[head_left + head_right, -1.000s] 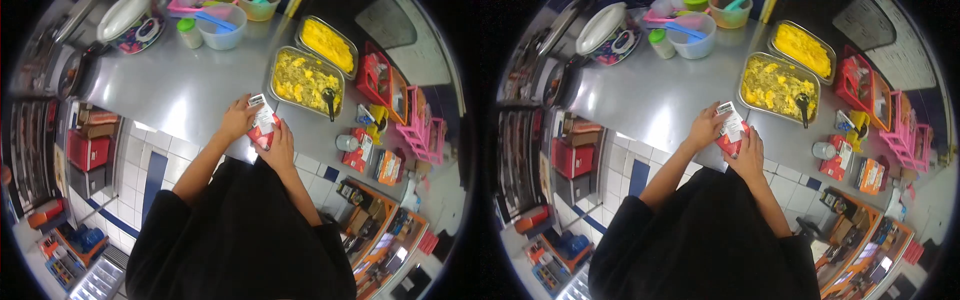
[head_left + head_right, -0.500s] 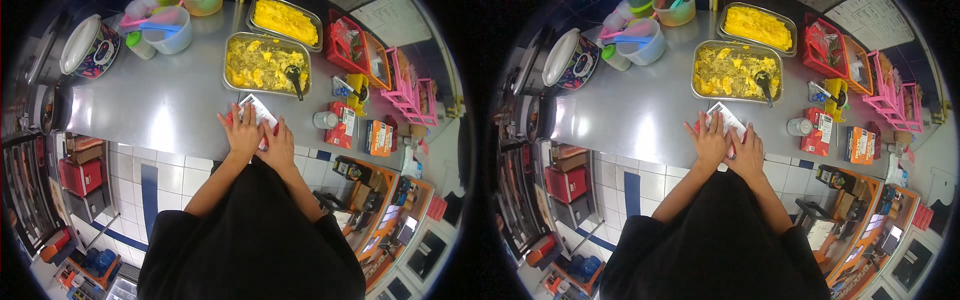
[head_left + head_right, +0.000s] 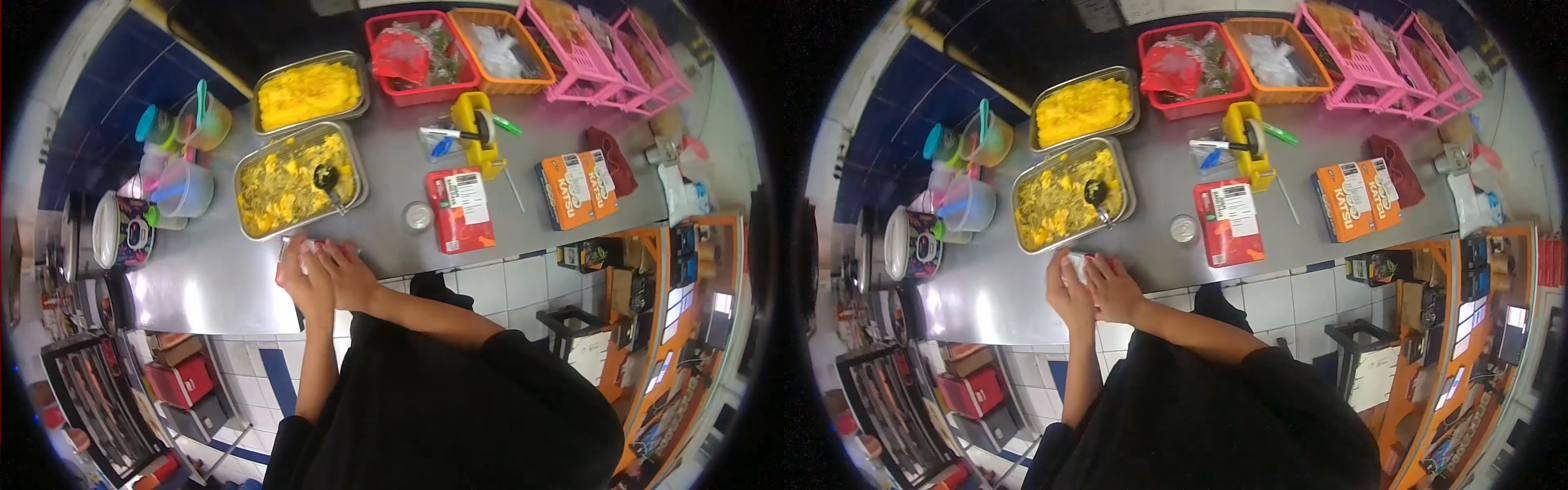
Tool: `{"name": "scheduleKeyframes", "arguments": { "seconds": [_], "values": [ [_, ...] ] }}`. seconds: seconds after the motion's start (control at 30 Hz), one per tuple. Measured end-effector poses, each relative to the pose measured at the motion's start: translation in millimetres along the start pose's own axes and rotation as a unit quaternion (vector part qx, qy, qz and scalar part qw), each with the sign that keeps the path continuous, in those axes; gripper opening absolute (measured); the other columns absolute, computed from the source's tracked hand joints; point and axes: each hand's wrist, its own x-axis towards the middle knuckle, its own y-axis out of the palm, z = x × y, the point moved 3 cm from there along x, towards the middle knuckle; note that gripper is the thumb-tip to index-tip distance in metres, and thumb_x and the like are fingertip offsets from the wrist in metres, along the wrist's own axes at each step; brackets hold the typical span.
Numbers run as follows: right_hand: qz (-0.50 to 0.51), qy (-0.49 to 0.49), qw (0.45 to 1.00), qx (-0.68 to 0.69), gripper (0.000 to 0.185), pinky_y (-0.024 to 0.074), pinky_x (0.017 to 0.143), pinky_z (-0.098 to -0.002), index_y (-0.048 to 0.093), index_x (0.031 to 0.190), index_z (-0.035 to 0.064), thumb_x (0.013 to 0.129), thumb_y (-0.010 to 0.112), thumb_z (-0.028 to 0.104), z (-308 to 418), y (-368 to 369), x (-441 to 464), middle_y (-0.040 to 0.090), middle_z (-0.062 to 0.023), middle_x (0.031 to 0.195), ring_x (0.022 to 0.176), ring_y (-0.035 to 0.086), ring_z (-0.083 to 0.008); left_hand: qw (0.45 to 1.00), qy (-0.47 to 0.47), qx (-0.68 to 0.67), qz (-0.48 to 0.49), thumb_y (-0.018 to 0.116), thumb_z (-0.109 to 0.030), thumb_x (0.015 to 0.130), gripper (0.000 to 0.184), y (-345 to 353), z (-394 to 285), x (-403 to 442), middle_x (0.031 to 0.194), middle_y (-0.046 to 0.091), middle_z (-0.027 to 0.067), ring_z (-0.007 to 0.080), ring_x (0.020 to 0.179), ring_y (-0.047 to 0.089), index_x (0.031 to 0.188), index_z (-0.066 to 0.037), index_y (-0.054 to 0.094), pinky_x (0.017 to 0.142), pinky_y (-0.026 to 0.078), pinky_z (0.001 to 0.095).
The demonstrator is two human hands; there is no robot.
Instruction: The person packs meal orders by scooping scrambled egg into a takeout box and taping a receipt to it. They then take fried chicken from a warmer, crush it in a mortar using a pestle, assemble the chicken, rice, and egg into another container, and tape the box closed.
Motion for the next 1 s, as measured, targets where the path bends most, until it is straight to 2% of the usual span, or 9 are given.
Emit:
{"name": "scheduleKeyframes", "arguments": {
  "seconds": [0.03,0.13,0.17,0.4,0.6,0.73,0.87,0.97,1.0],
  "values": [
    [-0.075,0.023,0.969,-0.233,0.092,0.0264,0.113,-0.0655,0.048,0.143,-0.0034,0.075,0.074,0.052,-2.9,14.6,4.5,0.043,-0.0215,0.152,0.145,0.032,-0.0394,0.98,-0.107,-0.155,0.068,0.051,-0.025,0.104,0.035,26.6,-26.9,-7.3,0.118,0.07,0.0136,0.028,0.116,0.063,0.121,0.001,0.068,0.087,0.055,0.0374],
    [-0.056,0.01,0.993,0.106,0.081,0.0292,0.107,-0.0674,0.052,0.142,0.0042,0.076,0.074,0.046,-2.7,8.3,-6.8,0.044,-0.0236,0.148,0.139,0.034,-0.0459,0.866,-0.182,-0.327,0.331,0.053,-0.028,0.104,0.037,114.3,-126.4,-25.7,0.126,0.064,0.0131,0.0244,0.115,0.064,0.128,-0.001,0.061,0.09,0.057,0.0372],
    [-0.071,-0.022,0.995,0.071,0.08,0.0292,0.106,-0.0678,0.053,0.142,0.0075,0.075,0.075,0.045,-0.7,-9.9,-10.4,0.044,-0.0238,0.148,0.138,0.034,-0.0474,0.826,-0.224,-0.337,0.393,0.054,-0.03,0.103,0.043,147.0,-153.1,-30.5,0.134,0.058,0.0132,0.0243,0.117,0.061,0.136,-0.002,0.054,0.093,0.056,0.0414],
    [-0.066,-0.017,0.998,0.017,0.074,0.0268,0.113,-0.0641,0.055,0.142,0.01,0.078,0.075,0.04,-2.8,-20.5,-13.9,0.039,-0.0241,0.153,0.144,0.029,-0.0462,0.802,-0.395,-0.188,0.406,0.061,-0.036,0.096,0.057,346.3,-140.5,-22.7,0.139,0.046,0.0214,0.0447,0.118,0.051,0.144,-0.01,0.046,0.099,0.048,0.0579],
    [-0.137,-0.032,0.99,0.0,0.075,0.0221,0.116,-0.0645,0.054,0.143,0.0083,0.079,0.074,0.043,-6.9,1.4,-21.1,0.033,-0.0235,0.158,0.148,0.024,-0.0472,0.717,-0.534,-0.24,0.378,0.059,-0.03,0.101,0.042,381.7,-116.5,-4.5,0.136,0.049,0.0219,0.0437,0.116,0.054,0.137,-0.011,0.051,0.104,0.046,0.054],
    [-0.129,-0.003,0.991,0.017,0.078,0.0219,0.117,-0.0655,0.055,0.143,0.0092,0.078,0.073,0.048,-10.8,-14.6,-21.7,0.033,-0.0223,0.159,0.147,0.026,-0.0473,0.714,-0.46,-0.376,0.371,0.058,-0.025,0.102,0.035,362.0,-113.2,-29.4,0.13,0.054,0.0193,0.0368,0.115,0.057,0.132,-0.007,0.053,0.106,0.047,0.0478],
    [-0.06,-0.013,0.998,0.02,0.081,0.0233,0.115,-0.0677,0.058,0.14,0.0104,0.074,0.075,0.053,-20.1,-24.6,-17.0,0.039,-0.0219,0.156,0.145,0.03,-0.0475,0.782,-0.364,-0.409,0.297,0.059,-0.018,0.099,0.024,356.5,-96.8,-70.9,0.113,0.063,0.014,0.0243,0.107,0.063,0.114,0.002,0.059,0.098,0.053,0.039],
    [-0.054,-0.007,0.998,0.023,0.077,0.0243,0.113,-0.0688,0.059,0.139,0.0109,0.075,0.072,0.051,-21.1,-21.5,-13.1,0.043,-0.0211,0.153,0.143,0.031,-0.0478,0.944,-0.148,-0.146,0.258,0.06,-0.018,0.095,0.02,366.4,-93.2,-69.0,0.079,0.064,0.0087,0.0211,0.066,0.065,0.086,0.0,0.061,0.06,0.056,0.0296],
    [-0.05,-0.008,0.998,0.035,0.076,0.0242,0.113,-0.069,0.059,0.14,0.0109,0.076,0.071,0.05,-16.3,-14.6,-8.8,0.044,-0.0208,0.153,0.144,0.03,-0.0477,0.932,-0.208,-0.142,0.259,0.059,-0.022,0.096,0.024,378.7,-89.0,-68.1,0.074,0.065,0.0102,0.0213,0.062,0.066,0.084,-0.001,0.062,0.054,0.053,0.0331]
  ]
}}
